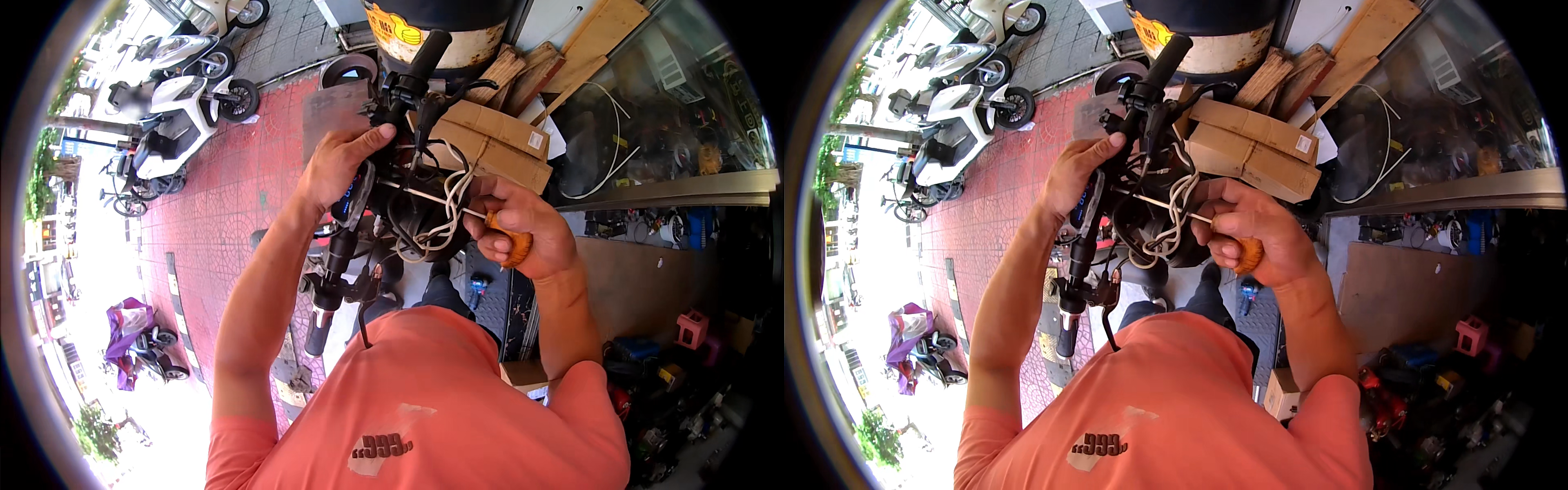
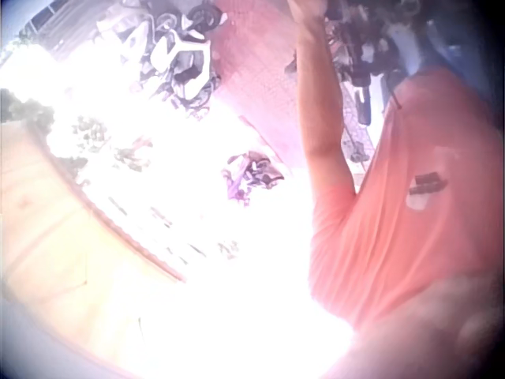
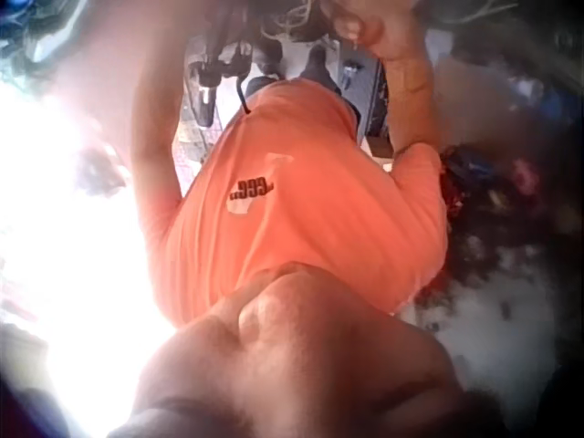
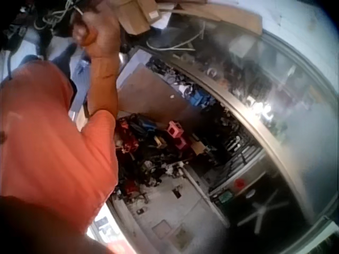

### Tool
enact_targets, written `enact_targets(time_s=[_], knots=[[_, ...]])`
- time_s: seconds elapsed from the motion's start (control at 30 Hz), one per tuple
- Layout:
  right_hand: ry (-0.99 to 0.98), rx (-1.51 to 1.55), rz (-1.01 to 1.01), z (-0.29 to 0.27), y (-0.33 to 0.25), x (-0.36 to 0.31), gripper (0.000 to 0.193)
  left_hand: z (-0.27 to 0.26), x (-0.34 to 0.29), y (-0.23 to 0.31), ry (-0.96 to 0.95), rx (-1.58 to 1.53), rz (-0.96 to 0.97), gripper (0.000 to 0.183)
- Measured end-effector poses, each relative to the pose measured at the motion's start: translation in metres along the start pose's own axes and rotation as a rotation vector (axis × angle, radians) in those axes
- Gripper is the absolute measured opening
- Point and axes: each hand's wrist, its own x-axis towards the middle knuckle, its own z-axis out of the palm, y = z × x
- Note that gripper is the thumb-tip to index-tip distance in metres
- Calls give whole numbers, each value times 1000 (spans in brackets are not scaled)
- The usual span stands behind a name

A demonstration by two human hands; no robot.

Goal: The person uses a screwdriver to loosen and tighten screws on the handlebar assembly of an electric scooter, handles internal wires, and adjusts the digital display unit.

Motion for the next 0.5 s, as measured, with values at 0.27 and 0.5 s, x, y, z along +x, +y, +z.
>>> enact_targets(time_s=[0.27, 0.5], knots=[[486, -254, -497, 1, 45, 5, 28, -9, 0, -5, 17, 59, 68, 48], [55, 57, -746, -10, 68, 1, 51, -4, -3, -4, 17, -70, 50, 47]])
